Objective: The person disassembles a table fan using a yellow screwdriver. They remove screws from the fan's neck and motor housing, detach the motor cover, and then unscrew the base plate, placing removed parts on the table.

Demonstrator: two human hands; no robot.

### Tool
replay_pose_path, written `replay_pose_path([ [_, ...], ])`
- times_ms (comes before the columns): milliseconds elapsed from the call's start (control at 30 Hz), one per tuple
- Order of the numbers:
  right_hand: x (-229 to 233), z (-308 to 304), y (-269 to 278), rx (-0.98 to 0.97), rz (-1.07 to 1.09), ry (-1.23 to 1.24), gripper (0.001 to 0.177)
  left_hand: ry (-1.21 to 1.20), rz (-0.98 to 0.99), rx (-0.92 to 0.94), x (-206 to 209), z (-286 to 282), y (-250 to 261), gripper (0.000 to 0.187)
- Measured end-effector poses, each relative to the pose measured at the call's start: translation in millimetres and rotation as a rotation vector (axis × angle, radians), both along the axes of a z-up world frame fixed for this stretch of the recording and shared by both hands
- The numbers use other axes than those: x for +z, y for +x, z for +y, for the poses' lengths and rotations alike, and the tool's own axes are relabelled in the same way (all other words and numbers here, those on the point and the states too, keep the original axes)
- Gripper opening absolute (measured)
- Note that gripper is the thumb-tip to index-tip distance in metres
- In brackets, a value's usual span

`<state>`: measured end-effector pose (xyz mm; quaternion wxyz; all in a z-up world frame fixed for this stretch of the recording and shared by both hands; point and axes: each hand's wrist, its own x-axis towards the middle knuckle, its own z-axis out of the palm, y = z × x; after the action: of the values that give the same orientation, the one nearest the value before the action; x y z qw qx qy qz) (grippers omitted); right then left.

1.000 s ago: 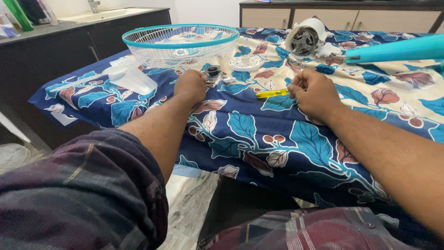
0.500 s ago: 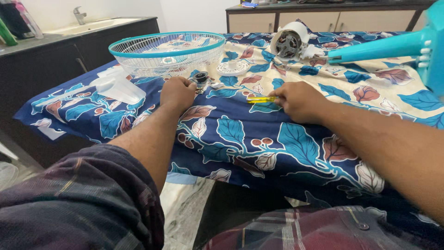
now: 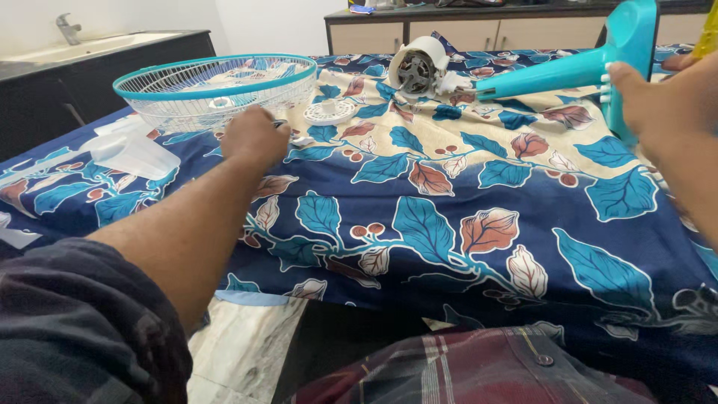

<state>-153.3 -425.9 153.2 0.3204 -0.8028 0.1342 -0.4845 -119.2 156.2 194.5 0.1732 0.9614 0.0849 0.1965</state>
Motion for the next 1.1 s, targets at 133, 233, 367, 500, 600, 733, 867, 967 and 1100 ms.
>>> replay_pose_path([
  [133, -13.6, -13.8, 0.5, -0.175, 0.215, -0.265, 0.081, 0.011, 0.084, -0.340, -0.6, -74.2, -13.6, 0.046],
  [233, -13.5, -1.1, -0.3, -0.181, 0.310, -0.284, 0.074, 0.007, 0.090, -0.533, -11.0, -118.9, -36.6, 0.051],
  [367, 18.9, 21.0, -12.3, -0.171, 0.178, -0.431, 0.063, 0.088, 0.120, -0.531, -19.4, -132.8, -58.5, 0.054],
  [500, 62.7, 73.6, -12.6, -0.185, -0.026, -0.727, 0.052, 0.032, 0.178, -0.519, -15.7, -129.2, -58.6, 0.051],
  [600, 73.4, 129.5, -17.6, -0.012, -0.046, -0.696, 0.044, 0.060, 0.162, -0.524, -17.8, -129.7, -61.1, 0.049],
  [733, 64.6, 200.7, -38.2, 0.293, 0.114, -0.742, 0.033, 0.066, 0.144, -0.515, -17.4, -131.1, -64.5, 0.048],
  [867, 46.9, 225.6, -61.3, 0.412, 0.261, -0.783, 0.036, 0.076, 0.148, -0.508, -14.4, -131.4, -66.9, 0.048],
  [967, 36.5, 204.2, -61.2, 0.376, 0.134, -0.662, 0.029, 0.071, 0.160, -0.524, -14.1, -130.5, -67.3, 0.049],
  [1100, 29.2, 153.7, -45.1, 0.155, -0.160, -0.381, 0.030, 0.040, 0.087, -0.533, -15.4, -131.3, -69.0, 0.055],
])
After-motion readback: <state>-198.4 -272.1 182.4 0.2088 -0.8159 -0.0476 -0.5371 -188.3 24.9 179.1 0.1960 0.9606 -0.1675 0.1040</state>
